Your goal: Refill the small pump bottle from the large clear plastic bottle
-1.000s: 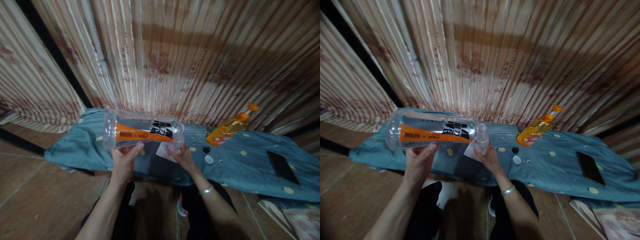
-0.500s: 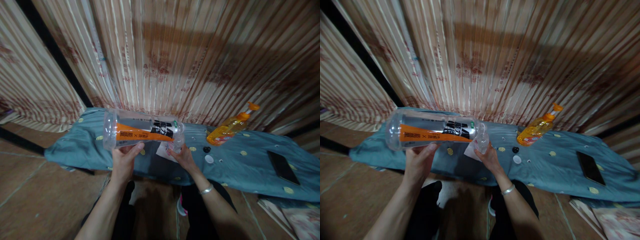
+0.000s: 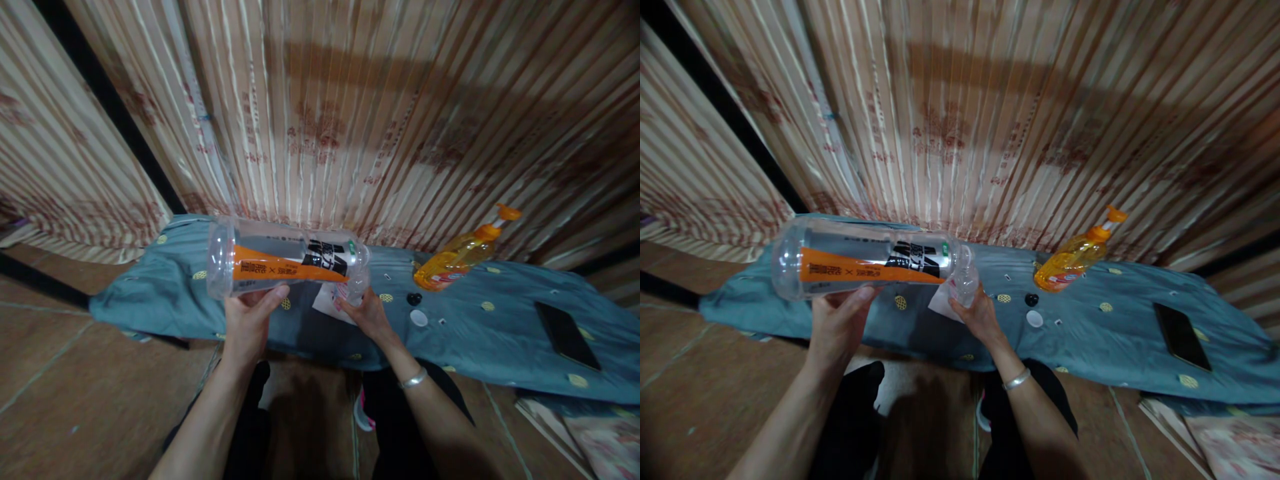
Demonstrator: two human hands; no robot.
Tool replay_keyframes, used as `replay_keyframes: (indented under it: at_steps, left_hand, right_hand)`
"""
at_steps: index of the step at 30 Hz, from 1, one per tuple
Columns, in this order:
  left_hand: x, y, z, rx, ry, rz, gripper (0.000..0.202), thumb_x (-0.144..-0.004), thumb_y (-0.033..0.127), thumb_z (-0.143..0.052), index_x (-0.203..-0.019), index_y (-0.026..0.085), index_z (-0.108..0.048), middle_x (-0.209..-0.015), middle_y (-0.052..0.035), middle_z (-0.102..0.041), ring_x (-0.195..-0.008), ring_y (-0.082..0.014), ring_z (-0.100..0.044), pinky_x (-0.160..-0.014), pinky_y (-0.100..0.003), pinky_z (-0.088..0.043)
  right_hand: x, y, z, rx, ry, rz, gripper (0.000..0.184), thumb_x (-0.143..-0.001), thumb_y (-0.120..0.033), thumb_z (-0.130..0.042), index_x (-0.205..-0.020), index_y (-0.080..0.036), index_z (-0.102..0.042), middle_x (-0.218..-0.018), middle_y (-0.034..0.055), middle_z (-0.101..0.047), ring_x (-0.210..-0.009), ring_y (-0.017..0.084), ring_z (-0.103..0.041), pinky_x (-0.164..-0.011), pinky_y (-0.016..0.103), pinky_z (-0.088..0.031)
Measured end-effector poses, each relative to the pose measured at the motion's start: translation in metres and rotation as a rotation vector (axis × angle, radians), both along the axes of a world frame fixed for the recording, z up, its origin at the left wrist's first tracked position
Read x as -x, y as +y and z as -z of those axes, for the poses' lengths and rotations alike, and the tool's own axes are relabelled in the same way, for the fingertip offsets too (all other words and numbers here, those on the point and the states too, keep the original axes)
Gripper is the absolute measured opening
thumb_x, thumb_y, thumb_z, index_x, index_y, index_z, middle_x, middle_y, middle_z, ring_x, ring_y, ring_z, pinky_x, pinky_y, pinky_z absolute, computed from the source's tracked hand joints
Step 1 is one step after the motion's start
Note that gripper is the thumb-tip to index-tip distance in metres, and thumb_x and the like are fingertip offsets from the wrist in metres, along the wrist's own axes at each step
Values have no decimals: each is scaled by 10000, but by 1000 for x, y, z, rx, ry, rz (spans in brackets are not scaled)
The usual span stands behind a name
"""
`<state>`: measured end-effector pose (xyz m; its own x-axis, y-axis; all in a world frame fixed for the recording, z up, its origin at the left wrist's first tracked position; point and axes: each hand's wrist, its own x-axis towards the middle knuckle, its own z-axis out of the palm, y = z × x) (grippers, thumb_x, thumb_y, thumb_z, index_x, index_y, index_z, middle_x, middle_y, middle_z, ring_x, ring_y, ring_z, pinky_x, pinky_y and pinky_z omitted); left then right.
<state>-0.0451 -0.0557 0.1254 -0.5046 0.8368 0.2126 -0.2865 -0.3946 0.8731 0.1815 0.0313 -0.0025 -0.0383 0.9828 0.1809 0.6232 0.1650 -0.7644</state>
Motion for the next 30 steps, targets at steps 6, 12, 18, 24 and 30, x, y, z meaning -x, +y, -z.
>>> replay_keyframes:
  at_steps: [6, 12, 18, 24, 30]
  left_hand:
    - [-1, 0, -1, 1, -13, -16, 817, -473, 460, -1088, -1206, 241, -800, -1077, -87, -866, -984, -315, -840, -891, -413, -690]
    - [-1, 0, -2, 20, -15, -16, 806, -455, 431, -1088, -1187, 249, -805, -1053, -79, -866, -991, -320, -841, -859, -396, -687]
    - [-2, 0, -2, 4, -12, -9, 765, -470, 448, -1088, -1151, 236, -812, -1018, -79, -865, -974, -325, -844, -889, -424, -691]
    - [-2, -1, -2, 2, -8, -8, 772, -480, 478, -1088, -1161, 243, -810, -1011, -78, -866, -996, -333, -844, -912, -434, -688]
    - [-1, -1, -3, 4, 6, -3, 800, -480, 468, -1092, -1193, 248, -801, -1032, -79, -868, -994, -331, -843, -935, -459, -685]
  right_hand:
    - [1, 0, 0, 1, 22, -11, 519, -773, -456, -844, -1197, -212, -670, -1094, 159, -855, -1024, 400, -838, -896, 522, -676]
    - [3, -1, -1, 9, 28, 15, 533, -762, -430, -850, -1216, -214, -674, -1105, 157, -858, -1041, 398, -838, -927, 523, -674]
    - [2, 0, -1, 19, 0, 17, 548, -763, -437, -861, -1224, -209, -670, -1094, 159, -854, -1027, 403, -837, -906, 526, -676]
    - [0, -1, -2, 0, 27, -11, 537, -781, -433, -834, -1245, -222, -665, -1101, 135, -856, -1034, 386, -839, -923, 557, -673]
    - [-1, 0, -1, -18, 29, -12, 523, -766, -463, -855, -1196, -230, -670, -1077, 146, -863, -1014, 396, -839, -891, 528, -683]
